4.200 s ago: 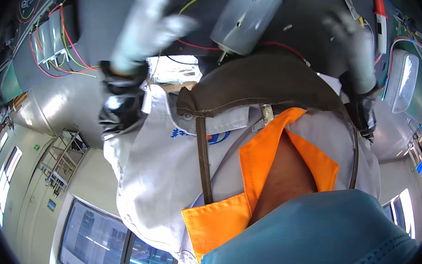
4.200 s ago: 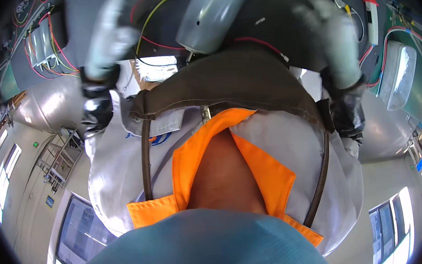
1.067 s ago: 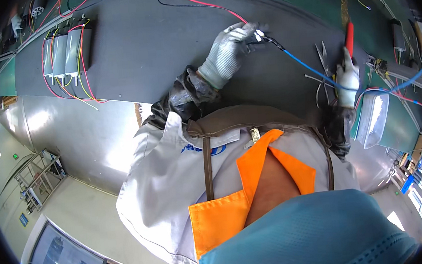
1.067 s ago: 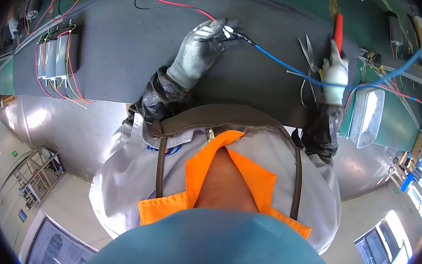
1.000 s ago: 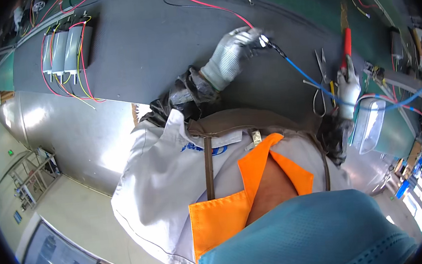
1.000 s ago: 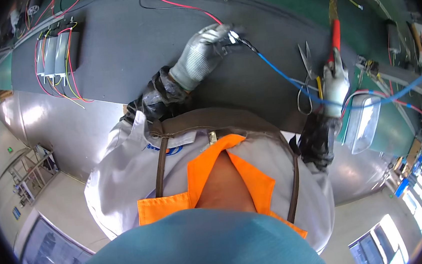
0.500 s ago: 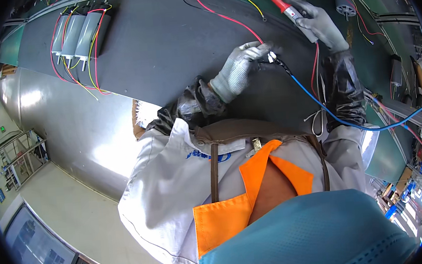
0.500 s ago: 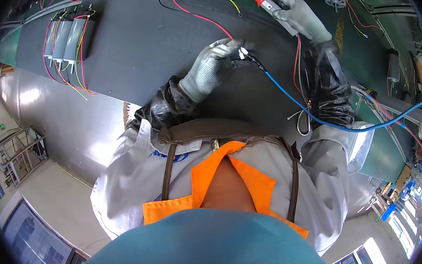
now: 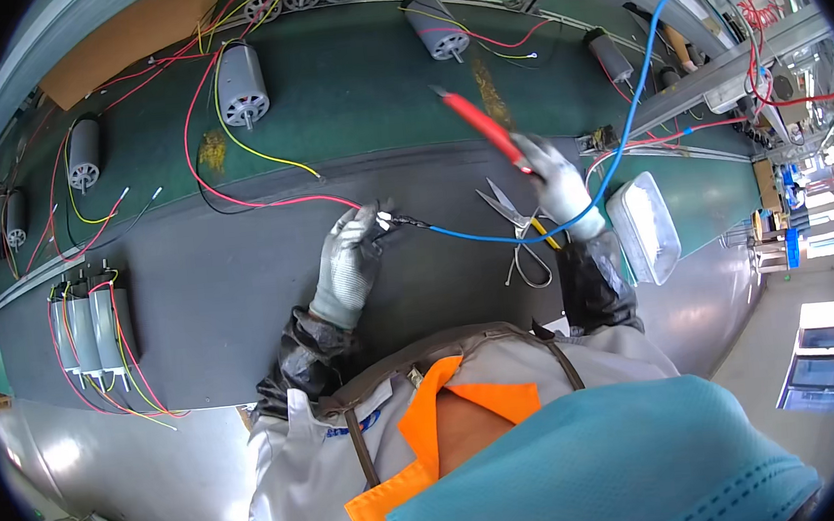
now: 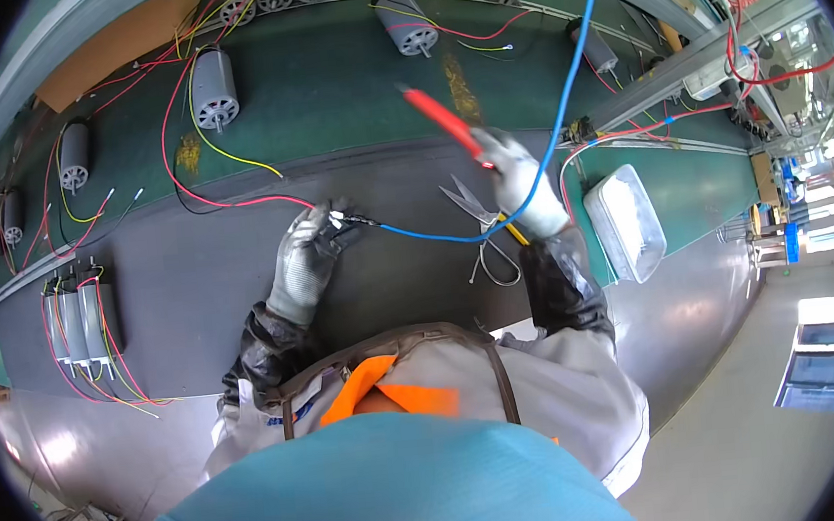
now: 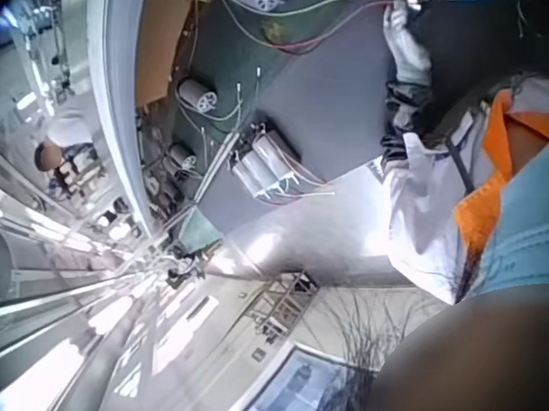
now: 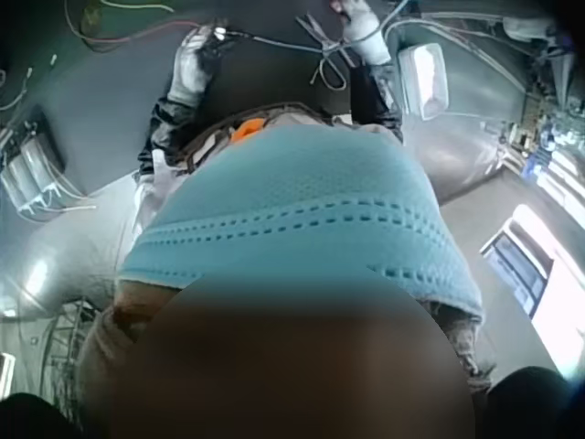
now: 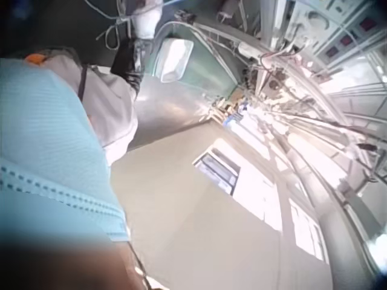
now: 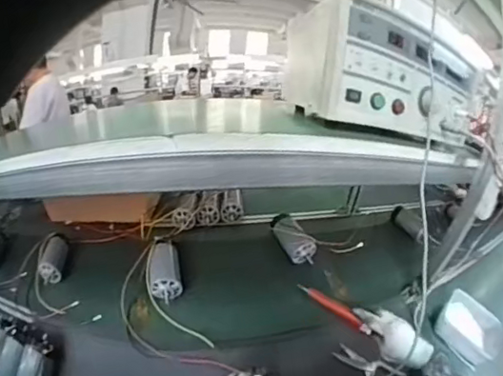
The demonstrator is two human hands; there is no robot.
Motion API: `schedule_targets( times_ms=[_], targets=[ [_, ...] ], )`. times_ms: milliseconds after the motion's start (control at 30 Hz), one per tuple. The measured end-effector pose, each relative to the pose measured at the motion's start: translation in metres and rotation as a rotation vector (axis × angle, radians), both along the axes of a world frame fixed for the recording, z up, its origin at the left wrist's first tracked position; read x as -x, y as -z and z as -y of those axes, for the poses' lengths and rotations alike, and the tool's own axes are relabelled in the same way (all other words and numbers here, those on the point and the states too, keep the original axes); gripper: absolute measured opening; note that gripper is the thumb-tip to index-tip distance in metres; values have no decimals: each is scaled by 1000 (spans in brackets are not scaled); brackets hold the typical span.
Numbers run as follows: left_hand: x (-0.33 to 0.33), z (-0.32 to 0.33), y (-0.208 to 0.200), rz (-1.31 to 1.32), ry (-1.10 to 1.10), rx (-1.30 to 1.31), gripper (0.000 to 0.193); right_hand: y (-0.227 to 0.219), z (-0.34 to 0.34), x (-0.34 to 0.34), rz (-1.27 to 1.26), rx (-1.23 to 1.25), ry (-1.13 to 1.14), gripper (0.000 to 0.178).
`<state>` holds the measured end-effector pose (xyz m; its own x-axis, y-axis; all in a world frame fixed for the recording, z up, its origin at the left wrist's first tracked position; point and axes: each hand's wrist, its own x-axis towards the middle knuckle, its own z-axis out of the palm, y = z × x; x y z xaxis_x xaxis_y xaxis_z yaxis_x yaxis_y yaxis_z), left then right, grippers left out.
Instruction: Connecting wires and assembling cylindrical electronic components at a workstation.
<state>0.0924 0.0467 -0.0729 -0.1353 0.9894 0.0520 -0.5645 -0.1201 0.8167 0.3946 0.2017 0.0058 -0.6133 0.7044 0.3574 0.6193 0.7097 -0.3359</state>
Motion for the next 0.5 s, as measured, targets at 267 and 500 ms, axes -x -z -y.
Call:
schedule_targets(
  times_ms=[267,500],
  targets=[
    [1,-23,-1,310,154,151,40,-18,48,-1,106,188,16,69],
    [63,-60,20,-314,-108,220,40,-29,60,39,-485,809,-546,26]
  ],
)
